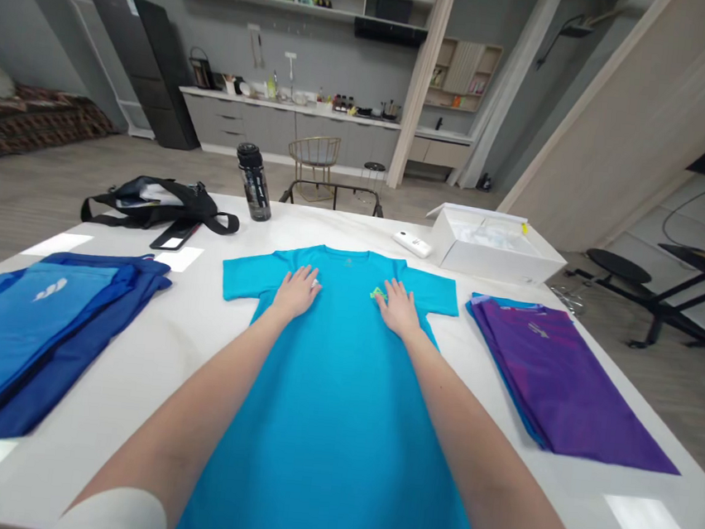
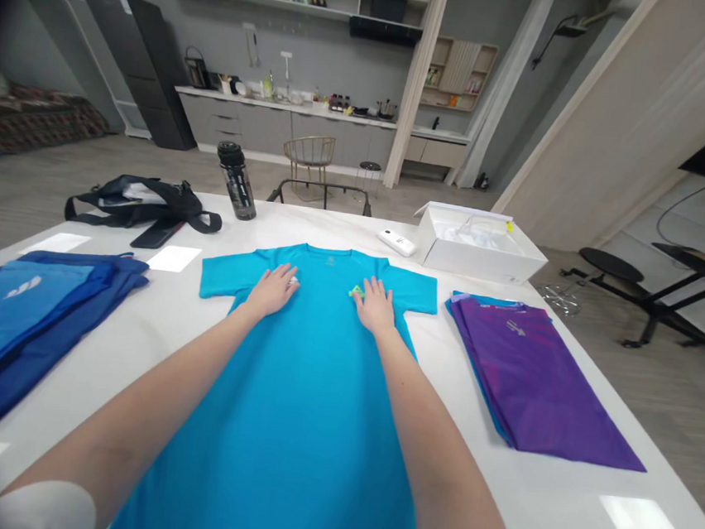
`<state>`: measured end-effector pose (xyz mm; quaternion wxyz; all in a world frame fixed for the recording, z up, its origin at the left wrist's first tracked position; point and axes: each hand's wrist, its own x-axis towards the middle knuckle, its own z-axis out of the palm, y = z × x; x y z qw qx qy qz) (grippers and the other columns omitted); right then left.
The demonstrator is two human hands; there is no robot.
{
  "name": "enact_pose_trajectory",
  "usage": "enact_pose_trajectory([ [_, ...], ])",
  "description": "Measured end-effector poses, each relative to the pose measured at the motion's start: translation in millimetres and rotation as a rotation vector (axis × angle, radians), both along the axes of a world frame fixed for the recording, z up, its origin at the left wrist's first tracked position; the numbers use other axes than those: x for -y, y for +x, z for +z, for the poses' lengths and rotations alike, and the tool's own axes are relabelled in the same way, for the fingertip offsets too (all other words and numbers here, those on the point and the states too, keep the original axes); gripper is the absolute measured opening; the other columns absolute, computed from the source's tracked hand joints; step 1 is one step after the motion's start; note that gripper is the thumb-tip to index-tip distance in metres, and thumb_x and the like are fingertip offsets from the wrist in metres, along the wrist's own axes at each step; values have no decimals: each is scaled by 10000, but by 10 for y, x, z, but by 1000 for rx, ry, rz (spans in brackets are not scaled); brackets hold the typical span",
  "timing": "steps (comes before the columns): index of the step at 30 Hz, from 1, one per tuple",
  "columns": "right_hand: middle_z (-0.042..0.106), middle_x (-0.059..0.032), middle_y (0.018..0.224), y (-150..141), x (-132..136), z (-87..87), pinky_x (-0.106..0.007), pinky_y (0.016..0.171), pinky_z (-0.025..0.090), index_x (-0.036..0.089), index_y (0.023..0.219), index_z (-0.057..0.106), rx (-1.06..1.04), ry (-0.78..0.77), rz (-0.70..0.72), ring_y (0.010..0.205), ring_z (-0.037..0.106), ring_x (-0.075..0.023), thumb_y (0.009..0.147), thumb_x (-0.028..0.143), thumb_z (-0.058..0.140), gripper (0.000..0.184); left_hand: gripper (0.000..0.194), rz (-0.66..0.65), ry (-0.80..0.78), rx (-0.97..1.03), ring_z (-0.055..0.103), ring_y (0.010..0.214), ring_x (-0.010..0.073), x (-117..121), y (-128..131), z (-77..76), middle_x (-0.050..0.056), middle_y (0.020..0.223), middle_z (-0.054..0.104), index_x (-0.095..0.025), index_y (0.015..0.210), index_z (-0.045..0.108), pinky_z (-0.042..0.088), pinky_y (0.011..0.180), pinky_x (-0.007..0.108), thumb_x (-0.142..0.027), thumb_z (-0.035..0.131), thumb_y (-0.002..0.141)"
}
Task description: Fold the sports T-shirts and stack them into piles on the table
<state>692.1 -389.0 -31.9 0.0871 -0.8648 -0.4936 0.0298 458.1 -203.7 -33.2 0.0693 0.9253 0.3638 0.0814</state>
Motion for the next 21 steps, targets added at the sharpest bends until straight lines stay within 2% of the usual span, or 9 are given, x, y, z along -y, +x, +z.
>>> enact_pose_trajectory([
  [3, 209, -80, 1697, -33, -127, -90, -586, 1235, 76, 241, 1618, 285, -14, -36, -3, 1562, 146, -290, 1052, 609, 175, 684, 647, 31, -40, -27, 211, 1557, 297, 6, 161, -138, 100, 1680, 258, -218, 1598, 338, 147, 1250, 573, -532, 213, 1046],
  [6, 195, -49, 1703, -51, -127, -139, -580, 1239, 46, 284, 1622, 272, 2, -31, 6, 1565, 133, -277, 1041, 638, 167, 688, 673, 43, -44, -30, 179, 1568, 276, 12, 181, -220, 69, 1688, 235, -251, 1610, 310, 104, 1261, 566, -573, 170, 1036],
  [9, 201, -36, 1701, 5, -113, -113, -585, 1240, 78, 290, 1614, 296, -19, -6, 6, 1564, 143, -274, 1037, 646, 163, 690, 683, 28, -46, -21, 185, 1566, 284, -20, 153, -206, 74, 1689, 233, -246, 1605, 327, 121, 1258, 568, -587, 179, 1032],
  [11, 202, -44, 1700, 149, -117, -63, -582, 1244, 90, 271, 1615, 294, -19, 52, -28, 1567, 135, -273, 1036, 643, 146, 704, 673, 29, -36, 2, 192, 1564, 289, -109, 130, -153, 77, 1694, 220, -249, 1601, 333, 141, 1255, 567, -584, 197, 1034],
  [14, 209, -84, 1696, 549, -125, 13, -581, 1245, 97, 209, 1618, 289, -24, 120, -158, 1570, 122, -290, 1038, 618, 109, 733, 657, 125, -41, 54, 187, 1565, 289, -395, 60, -59, 87, 1696, 212, -237, 1604, 320, 168, 1248, 567, -549, 180, 1044],
  [17, 208, -102, 1693, 1004, -106, 24, -607, 1231, 134, 174, 1618, 290, -107, 33, -247, 1564, 148, -311, 1042, 580, 118, 726, 668, 234, -134, 27, 178, 1566, 301, -784, -96, -25, 110, 1693, 213, -193, 1608, 302, 191, 1234, 586, -521, 148, 1047],
  [21, 189, -53, 1702, 1351, -42, -77, -660, 1212, 96, 270, 1622, 284, -102, -102, -233, 1561, 147, -333, 1022, 629, 177, 707, 650, 223, -134, -104, 184, 1565, 290, -1185, -384, -122, 87, 1695, 215, -219, 1614, 283, 172, 1238, 581, -503, 153, 1044],
])
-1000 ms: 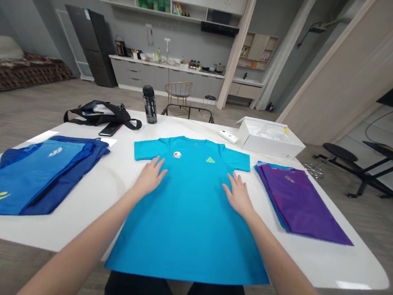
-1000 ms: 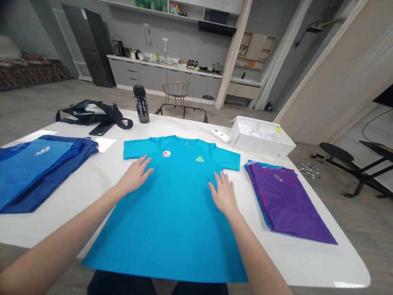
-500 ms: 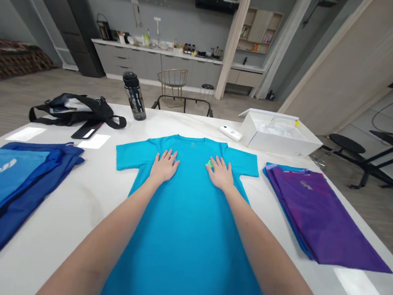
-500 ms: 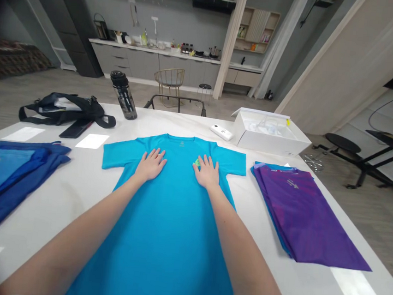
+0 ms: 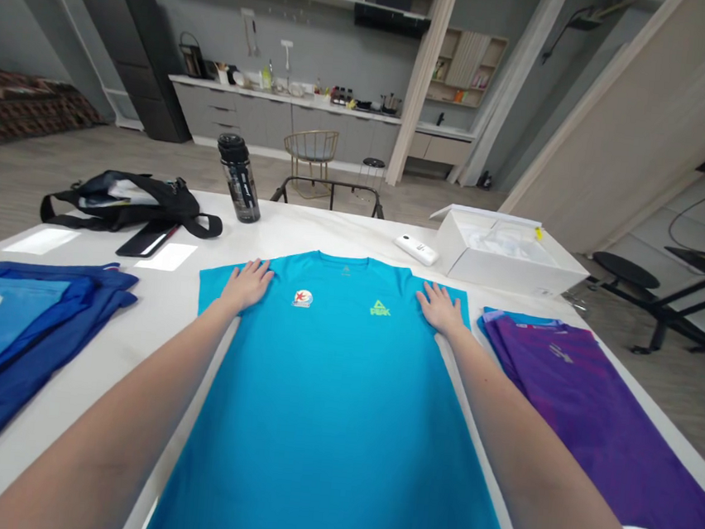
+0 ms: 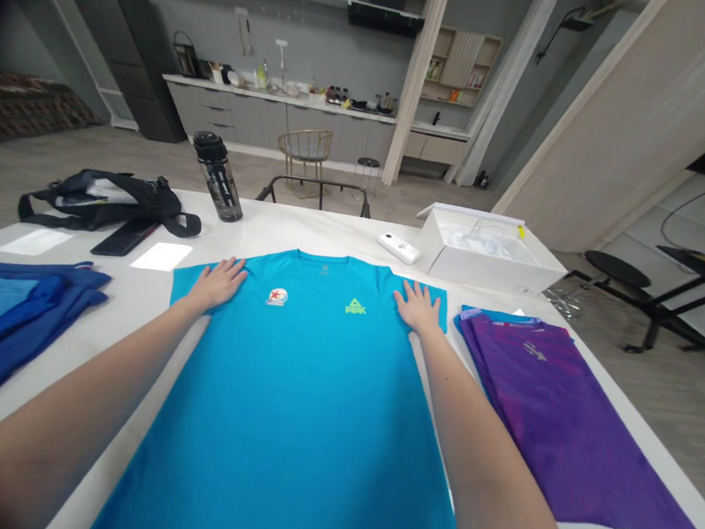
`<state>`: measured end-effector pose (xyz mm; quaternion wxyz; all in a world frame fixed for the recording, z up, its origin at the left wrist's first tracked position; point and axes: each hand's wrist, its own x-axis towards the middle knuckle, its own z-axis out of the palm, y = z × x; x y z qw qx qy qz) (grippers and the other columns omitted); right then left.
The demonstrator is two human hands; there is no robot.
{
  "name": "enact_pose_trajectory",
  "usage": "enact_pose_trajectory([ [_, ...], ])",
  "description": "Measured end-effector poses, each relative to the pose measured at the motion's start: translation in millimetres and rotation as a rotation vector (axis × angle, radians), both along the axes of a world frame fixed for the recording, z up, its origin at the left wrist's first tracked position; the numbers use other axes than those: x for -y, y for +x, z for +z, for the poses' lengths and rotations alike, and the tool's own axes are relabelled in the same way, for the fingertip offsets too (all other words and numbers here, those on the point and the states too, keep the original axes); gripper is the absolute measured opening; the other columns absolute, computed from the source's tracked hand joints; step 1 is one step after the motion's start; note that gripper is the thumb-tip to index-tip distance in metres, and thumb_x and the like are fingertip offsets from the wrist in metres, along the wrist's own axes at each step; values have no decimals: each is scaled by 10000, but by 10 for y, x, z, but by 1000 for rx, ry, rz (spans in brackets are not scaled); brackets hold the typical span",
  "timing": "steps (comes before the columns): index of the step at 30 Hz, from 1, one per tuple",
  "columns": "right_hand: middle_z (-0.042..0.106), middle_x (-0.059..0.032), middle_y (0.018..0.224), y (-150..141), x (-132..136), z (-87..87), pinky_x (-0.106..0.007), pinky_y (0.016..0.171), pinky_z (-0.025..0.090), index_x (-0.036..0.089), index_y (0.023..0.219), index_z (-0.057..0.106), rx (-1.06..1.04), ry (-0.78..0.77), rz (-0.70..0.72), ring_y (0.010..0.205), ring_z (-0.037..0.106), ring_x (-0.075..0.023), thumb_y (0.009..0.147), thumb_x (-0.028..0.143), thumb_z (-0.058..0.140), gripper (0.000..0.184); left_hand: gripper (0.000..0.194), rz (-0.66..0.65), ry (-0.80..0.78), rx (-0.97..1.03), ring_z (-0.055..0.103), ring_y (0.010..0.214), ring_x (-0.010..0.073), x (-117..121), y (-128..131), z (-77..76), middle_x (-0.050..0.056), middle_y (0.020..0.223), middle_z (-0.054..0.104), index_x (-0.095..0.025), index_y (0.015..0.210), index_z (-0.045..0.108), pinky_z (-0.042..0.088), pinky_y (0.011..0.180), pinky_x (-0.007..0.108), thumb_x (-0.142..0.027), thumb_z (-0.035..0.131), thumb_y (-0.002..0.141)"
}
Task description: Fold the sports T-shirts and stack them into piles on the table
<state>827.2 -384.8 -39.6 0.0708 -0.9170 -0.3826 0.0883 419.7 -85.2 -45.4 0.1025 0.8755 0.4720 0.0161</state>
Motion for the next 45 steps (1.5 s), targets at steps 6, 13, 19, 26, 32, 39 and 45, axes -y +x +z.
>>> enact_pose_trajectory([
  [6, 153, -73, 1712, 107, 23, -72, -657, 1206, 102, 284, 1639, 223, 41, -33, -98, 1552, 126, -393, 973, 730, 186, 803, 753, 76, 66, -23, 201, 1559, 311, -177, -255, -125, 87, 1694, 202, -218, 1628, 250, 176, 1237, 596, -629, 175, 1001],
  [13, 243, -158, 1677, -92, -299, 100, -602, 1231, 90, 111, 1594, 334, 137, 69, 33, 1553, 158, -351, 1021, 624, 171, 787, 662, 13, 241, 24, 220, 1555, 293, -3, 111, 59, 150, 1676, 248, -94, 1599, 288, 134, 1255, 565, -430, 187, 1037],
  [19, 241, -119, 1681, -576, -879, 68, -495, 1254, 117, 123, 1600, 320, 52, 44, 319, 1560, 171, -275, 1042, 615, 111, 772, 610, -219, 155, 5, 308, 1520, 288, 159, 825, 70, 163, 1614, 390, -139, 1522, 437, 161, 1246, 549, -471, 228, 1056],
  [26, 123, -52, 1708, -651, -1213, -24, -620, 1234, 32, 219, 1641, 207, 5, 5, 212, 1573, 99, -283, 999, 717, 137, 816, 676, -163, 1, 17, 171, 1567, 285, -72, 1102, -51, 129, 1692, 200, -167, 1600, 299, 150, 1242, 565, -537, 175, 1048],
  [32, 155, -52, 1708, -571, -1165, 65, -638, 1228, 73, 245, 1635, 235, -60, 82, 205, 1569, 112, -301, 995, 718, 120, 803, 667, -194, 32, 75, 172, 1570, 269, -128, 961, 11, 96, 1696, 209, -216, 1627, 236, 154, 1244, 560, -537, 153, 1049],
  [39, 94, -43, 1720, -235, -563, 125, -751, 1169, 34, 296, 1627, 261, 1, 95, -226, 1560, 77, -392, 994, 686, 117, 758, 661, -189, 66, 15, 186, 1566, 284, -127, 561, 6, 101, 1688, 233, -199, 1604, 315, 172, 1239, 561, -510, 133, 1050],
  [45, 40, -14, 1725, -79, -400, 17, -784, 1141, -6, 359, 1643, 147, -50, -60, -221, 1562, 10, -407, 948, 758, 143, 800, 686, -147, 49, -28, 141, 1577, 261, -130, 489, -100, 67, 1706, 166, -246, 1626, 251, 130, 1247, 557, -577, 148, 1033],
])
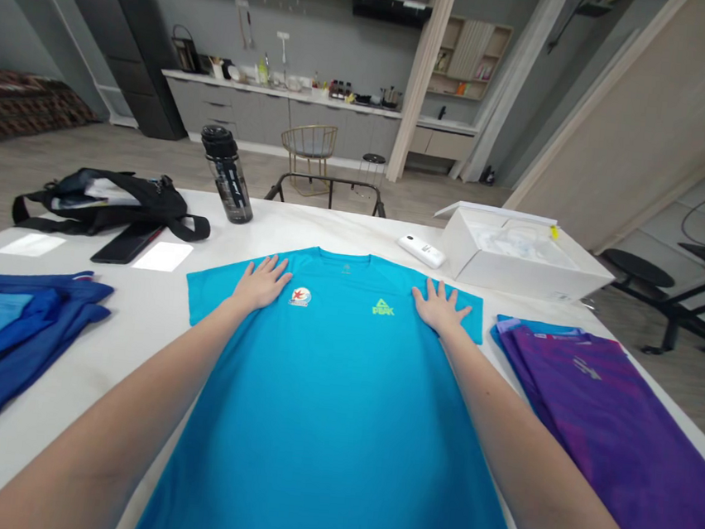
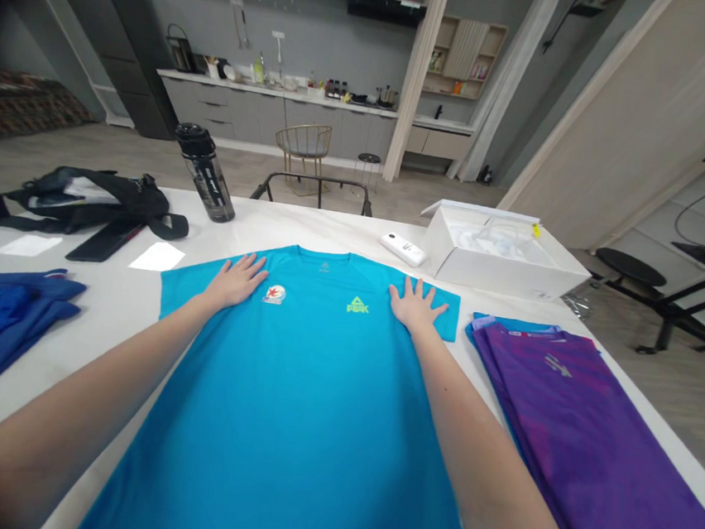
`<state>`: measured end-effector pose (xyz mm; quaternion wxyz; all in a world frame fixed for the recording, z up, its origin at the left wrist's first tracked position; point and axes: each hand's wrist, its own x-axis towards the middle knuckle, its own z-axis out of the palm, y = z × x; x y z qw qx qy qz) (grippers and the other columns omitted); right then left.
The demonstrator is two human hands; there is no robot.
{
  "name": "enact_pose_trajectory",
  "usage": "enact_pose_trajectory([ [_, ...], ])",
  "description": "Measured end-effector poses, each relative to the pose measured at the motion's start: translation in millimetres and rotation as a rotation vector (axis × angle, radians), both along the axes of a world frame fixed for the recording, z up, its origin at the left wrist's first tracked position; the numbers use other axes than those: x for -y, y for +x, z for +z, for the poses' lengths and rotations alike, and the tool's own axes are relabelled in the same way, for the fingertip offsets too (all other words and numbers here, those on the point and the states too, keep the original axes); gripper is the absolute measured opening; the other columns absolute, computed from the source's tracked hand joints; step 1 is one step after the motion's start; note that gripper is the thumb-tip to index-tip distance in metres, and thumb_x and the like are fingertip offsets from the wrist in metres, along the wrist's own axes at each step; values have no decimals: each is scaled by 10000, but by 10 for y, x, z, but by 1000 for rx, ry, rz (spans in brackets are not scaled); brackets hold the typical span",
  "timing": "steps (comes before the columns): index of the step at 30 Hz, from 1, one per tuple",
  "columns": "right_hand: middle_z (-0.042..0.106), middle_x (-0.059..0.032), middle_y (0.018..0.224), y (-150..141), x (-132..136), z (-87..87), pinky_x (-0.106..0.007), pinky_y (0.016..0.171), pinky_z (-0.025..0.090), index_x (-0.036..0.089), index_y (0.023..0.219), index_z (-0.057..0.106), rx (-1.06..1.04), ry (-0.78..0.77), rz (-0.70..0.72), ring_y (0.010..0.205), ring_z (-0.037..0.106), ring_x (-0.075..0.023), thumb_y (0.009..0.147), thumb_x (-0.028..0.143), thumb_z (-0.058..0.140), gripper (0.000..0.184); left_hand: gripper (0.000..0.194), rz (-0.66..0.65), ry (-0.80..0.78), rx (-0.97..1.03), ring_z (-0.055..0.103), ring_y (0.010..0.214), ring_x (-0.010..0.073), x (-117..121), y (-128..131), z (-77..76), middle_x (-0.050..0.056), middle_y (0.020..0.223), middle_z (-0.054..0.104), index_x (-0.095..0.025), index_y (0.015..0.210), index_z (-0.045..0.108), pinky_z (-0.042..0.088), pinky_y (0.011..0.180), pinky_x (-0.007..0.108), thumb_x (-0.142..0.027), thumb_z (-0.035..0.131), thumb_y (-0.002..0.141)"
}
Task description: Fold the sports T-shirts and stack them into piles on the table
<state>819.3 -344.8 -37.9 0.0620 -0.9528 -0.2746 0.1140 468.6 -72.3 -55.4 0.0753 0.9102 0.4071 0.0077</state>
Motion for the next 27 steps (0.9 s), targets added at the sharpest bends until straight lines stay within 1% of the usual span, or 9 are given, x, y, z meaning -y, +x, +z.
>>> enact_pose_trajectory([
  [7, 67, 5, 1723, 76, -16, 1, -778, 1148, -1, 384, 1636, 159, 20, 9, 61, 1563, 29, -397, 937, 780, 136, 804, 672, 11, 14, -20, 147, 1576, 256, 17, 18, 23, 45, 1707, 160, -265, 1629, 235, 144, 1246, 549, -568, 158, 1034],
  [13, 86, -23, 1722, 64, 17, -27, -780, 1143, -9, 368, 1636, 184, 37, 39, 27, 1557, 34, -420, 945, 771, 158, 801, 679, 33, 10, -25, 156, 1574, 264, 22, 0, 26, 31, 1705, 166, -289, 1626, 244, 176, 1238, 551, -593, 148, 1026],
  [16, 96, -36, 1722, 51, 13, -27, -781, 1140, -7, 361, 1636, 194, 32, 42, 33, 1554, 43, -426, 949, 768, 165, 799, 681, 41, 6, -19, 167, 1571, 276, 40, -14, 47, 53, 1701, 187, -268, 1620, 268, 174, 1235, 570, -587, 162, 1027],
  [18, 132, -55, 1716, 67, 28, -13, -789, 1134, 20, 350, 1630, 229, 28, 56, 43, 1549, 83, -426, 963, 748, 162, 779, 674, 36, 53, 18, 203, 1560, 296, 98, -8, 90, 99, 1687, 237, -218, 1608, 304, 185, 1225, 591, -555, 189, 1035],
  [20, 214, -95, 1695, 123, 75, 13, -766, 1147, 81, 305, 1609, 306, 81, 96, 60, 1537, 160, -400, 997, 683, 167, 733, 644, -4, 153, 92, 253, 1541, 305, 227, 31, 161, 144, 1660, 300, -164, 1584, 349, 196, 1224, 582, -494, 244, 1042],
  [22, 343, -157, 1633, 223, 157, 47, -680, 1169, 193, 219, 1557, 401, 187, 131, 83, 1495, 280, -358, 1030, 572, 214, 661, 582, -95, 241, 170, 317, 1509, 296, 445, 124, 249, 156, 1627, 367, -150, 1548, 404, 217, 1227, 535, -413, 312, 1038],
  [23, 408, -183, 1586, 286, 209, 65, -632, 1160, 256, 183, 1523, 439, 235, 131, 86, 1458, 344, -344, 1036, 511, 250, 617, 544, -158, 256, 196, 358, 1485, 287, 589, 194, 293, 147, 1606, 406, -164, 1524, 442, 241, 1221, 508, -374, 343, 1031],
  [25, 507, -207, 1491, 421, 321, 100, -584, 1104, 347, 153, 1466, 488, 289, 89, 76, 1373, 441, -338, 1028, 407, 308, 538, 480, -300, 233, 228, 444, 1415, 267, 931, 373, 368, 121, 1547, 486, -192, 1465, 510, 332, 1172, 446, -311, 382, 1019],
  [27, 555, -206, 1434, 544, 424, 129, -601, 1056, 372, 164, 1439, 511, 304, 19, 56, 1320, 478, -346, 1018, 336, 323, 492, 433, -439, 177, 238, 530, 1312, 249, 1309, 590, 413, 102, 1456, 567, -223, 1414, 552, 412, 1093, 403, -293, 413, 1009],
])
